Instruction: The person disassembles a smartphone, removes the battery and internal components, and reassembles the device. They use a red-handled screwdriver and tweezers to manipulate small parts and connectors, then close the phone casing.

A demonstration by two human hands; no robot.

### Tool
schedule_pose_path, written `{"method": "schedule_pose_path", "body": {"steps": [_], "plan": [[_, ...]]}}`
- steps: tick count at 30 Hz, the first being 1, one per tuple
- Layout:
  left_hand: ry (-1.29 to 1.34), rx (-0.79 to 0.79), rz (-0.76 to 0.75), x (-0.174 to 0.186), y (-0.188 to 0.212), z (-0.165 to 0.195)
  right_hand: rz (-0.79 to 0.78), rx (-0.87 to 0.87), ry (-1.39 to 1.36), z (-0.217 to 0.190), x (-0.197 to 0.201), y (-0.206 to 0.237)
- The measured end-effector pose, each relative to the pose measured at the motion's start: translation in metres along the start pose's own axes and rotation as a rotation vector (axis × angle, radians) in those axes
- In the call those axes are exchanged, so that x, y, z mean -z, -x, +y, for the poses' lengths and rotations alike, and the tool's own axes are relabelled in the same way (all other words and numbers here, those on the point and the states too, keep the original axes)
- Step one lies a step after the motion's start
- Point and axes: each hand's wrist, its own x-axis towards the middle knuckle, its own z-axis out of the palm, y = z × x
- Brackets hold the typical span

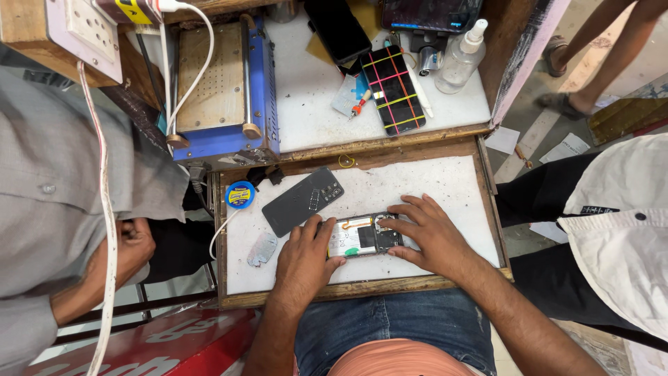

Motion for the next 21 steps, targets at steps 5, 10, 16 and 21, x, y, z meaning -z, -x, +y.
{"method": "schedule_pose_path", "body": {"steps": [5,10,16,21], "plan": [[-0.024,-0.025,-0.008,0.001,0.005,0.005,0.008,0.031,0.042,-0.002,0.004,0.001],[-0.08,-0.066,0.06,-0.005,0.007,0.003,-0.017,0.062,0.067,-0.005,0.005,0.002],[-0.066,-0.153,0.134,-0.016,0.009,-0.012,0.018,0.061,0.107,-0.004,0.002,0.001],[0.157,-0.164,0.352,-0.012,0.01,-0.021,0.053,0.028,-0.005,-0.002,0.01,-0.005]]}}
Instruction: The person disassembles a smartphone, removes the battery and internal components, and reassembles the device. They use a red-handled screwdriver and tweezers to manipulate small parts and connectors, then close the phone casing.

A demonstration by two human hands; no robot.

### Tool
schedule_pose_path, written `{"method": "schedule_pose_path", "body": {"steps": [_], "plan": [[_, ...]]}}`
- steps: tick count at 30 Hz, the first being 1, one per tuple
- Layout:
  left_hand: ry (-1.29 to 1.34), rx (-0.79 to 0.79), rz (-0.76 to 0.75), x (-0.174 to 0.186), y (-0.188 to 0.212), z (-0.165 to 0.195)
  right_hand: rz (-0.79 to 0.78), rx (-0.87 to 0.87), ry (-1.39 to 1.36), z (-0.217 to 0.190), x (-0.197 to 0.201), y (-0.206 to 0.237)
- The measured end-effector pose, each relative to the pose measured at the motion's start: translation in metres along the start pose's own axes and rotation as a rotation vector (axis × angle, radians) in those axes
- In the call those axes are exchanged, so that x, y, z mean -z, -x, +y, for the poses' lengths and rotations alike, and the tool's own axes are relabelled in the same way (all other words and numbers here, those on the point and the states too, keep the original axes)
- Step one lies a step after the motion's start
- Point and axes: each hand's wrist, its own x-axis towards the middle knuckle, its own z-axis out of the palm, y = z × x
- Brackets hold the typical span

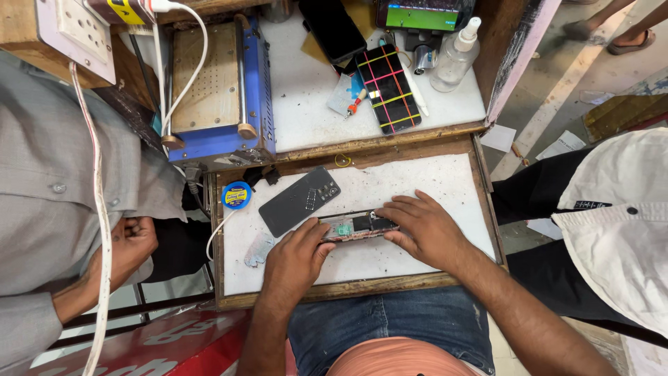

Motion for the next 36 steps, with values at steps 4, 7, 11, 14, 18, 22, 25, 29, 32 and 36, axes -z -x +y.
{"method": "schedule_pose_path", "body": {"steps": [4,7,11,14,18,22,25,29,32,36], "plan": [[-0.016,0.008,0.086,0.003,-0.004,0.005,0.029,-0.076,-0.039,-0.008,0.005,-0.008],[-0.033,0.011,0.078,0.007,-0.007,0.005,0.043,-0.125,-0.13,-0.013,0.003,-0.009],[-0.049,0.004,0.084,0.006,-0.013,0.0,0.211,0.065,-0.161,-0.015,-0.005,-0.013],[-0.056,-0.013,0.107,0.004,-0.016,-0.002,0.25,0.021,-0.183,-0.014,-0.01,-0.015],[-0.066,-0.109,0.194,0.001,-0.019,0.001,0.269,-0.007,-0.208,-0.014,-0.01,-0.018],[-0.06,-0.189,0.235,-0.008,-0.026,0.011,0.252,-0.047,-0.209,-0.013,-0.009,-0.021],[-0.06,-0.193,0.257,-0.013,-0.03,0.02,0.319,0.015,-0.183,-0.011,-0.006,-0.021],[-0.066,-0.231,0.285,-0.011,-0.028,0.028,0.342,0.029,-0.185,-0.008,0.0,-0.015],[-0.073,-0.245,0.303,-0.008,-0.022,0.035,0.379,0.051,-0.224,-0.009,0.003,-0.008],[-0.072,-0.254,0.317,-0.004,-0.018,0.041,0.411,0.029,-0.291,-0.017,0.003,-0.004]]}}
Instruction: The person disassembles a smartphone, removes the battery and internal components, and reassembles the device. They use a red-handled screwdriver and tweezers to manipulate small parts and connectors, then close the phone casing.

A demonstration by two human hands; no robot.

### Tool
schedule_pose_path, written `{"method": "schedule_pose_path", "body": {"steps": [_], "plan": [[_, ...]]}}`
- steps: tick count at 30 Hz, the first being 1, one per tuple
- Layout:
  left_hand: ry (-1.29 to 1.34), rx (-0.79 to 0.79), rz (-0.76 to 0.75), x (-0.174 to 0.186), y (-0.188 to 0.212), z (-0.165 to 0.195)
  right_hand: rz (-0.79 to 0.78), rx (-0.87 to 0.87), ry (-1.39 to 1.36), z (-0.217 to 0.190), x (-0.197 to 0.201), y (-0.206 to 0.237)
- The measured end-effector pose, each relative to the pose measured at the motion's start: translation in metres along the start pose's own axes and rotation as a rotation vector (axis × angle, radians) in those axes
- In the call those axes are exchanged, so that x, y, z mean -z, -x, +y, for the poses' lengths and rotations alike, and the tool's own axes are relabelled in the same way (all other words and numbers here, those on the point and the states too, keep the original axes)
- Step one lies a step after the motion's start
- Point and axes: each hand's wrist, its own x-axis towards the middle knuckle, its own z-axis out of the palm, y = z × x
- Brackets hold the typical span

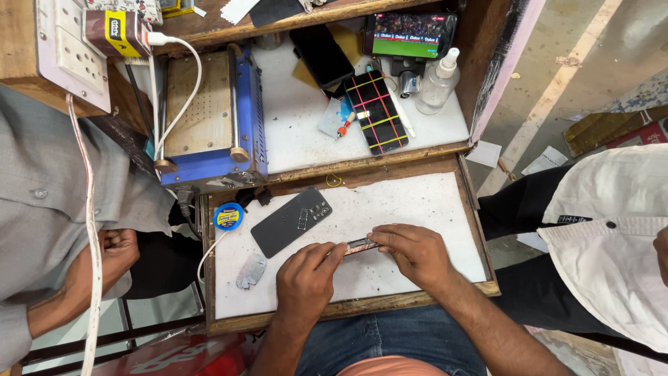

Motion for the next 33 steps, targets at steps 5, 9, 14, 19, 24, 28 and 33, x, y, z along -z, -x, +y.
{"method": "schedule_pose_path", "body": {"steps": [5,9,14,19,24,28,33], "plan": [[0.032,0.021,-0.07,0.01,-0.004,0.002,-0.031,0.011,0.167,-0.015,0.001,-0.003],[0.08,-0.009,-0.09,0.016,-0.012,0.009,-0.087,0.085,0.2,-0.021,0.002,-0.009],[0.223,0.089,-0.011,0.03,-0.016,0.002,-0.115,0.051,0.039,-0.013,0.004,-0.009],[0.323,0.127,-0.027,0.037,-0.011,-0.009,-0.066,0.071,-0.067,-0.006,0.0,-0.005],[0.217,0.075,-0.037,0.046,-0.015,-0.002,-0.04,0.09,0.023,-0.012,0.001,-0.012],[0.168,-0.108,-0.009,0.056,-0.032,0.023,0.048,0.179,0.154,-0.024,0.007,-0.005],[0.285,-0.092,0.019,0.066,-0.042,0.049,0.013,0.011,-0.192,-0.021,-0.003,0.01]]}}
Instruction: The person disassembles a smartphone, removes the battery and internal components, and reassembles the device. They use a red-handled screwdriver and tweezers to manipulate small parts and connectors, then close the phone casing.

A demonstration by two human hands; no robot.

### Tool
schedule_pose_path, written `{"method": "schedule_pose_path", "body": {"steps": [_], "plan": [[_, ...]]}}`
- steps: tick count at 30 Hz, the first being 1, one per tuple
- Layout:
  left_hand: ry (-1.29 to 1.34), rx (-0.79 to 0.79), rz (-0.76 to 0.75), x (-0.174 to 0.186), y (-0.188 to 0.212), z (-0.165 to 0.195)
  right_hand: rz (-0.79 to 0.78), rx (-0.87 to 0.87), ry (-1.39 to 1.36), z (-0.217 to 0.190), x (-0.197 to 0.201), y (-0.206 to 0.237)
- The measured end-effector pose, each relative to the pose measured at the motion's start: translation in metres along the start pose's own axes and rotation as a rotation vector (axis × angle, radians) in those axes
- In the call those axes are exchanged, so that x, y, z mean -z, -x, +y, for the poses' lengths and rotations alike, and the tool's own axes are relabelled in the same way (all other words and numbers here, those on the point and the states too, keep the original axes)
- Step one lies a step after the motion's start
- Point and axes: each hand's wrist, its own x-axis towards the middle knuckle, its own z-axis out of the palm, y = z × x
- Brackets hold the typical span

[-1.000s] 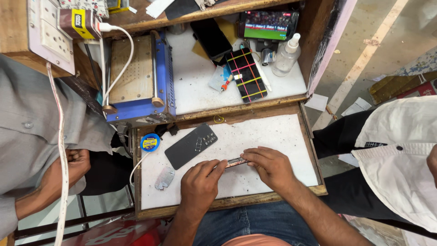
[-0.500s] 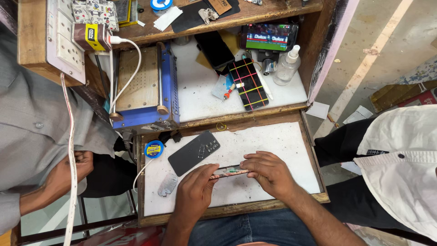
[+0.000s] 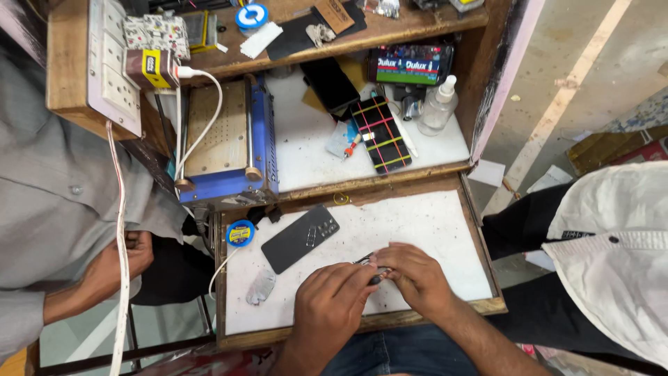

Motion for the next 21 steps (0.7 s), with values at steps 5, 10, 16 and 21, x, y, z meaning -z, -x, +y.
{"method": "schedule_pose_path", "body": {"steps": [5,10,16,21], "plan": [[0.039,0.114,-0.041,0.002,-0.001,-0.006,0.092,-0.066,-0.263,0.003,0.0,0.004],[0.043,0.084,-0.095,-0.008,0.003,-0.005,0.137,0.083,-0.122,-0.013,0.007,0.002],[0.093,0.152,-0.024,-0.024,0.005,-0.01,0.1,-0.227,-0.166,-0.024,0.011,-0.001],[0.049,0.15,0.007,-0.032,0.011,-0.009,0.089,-0.225,-0.106,-0.027,0.017,0.004]]}}
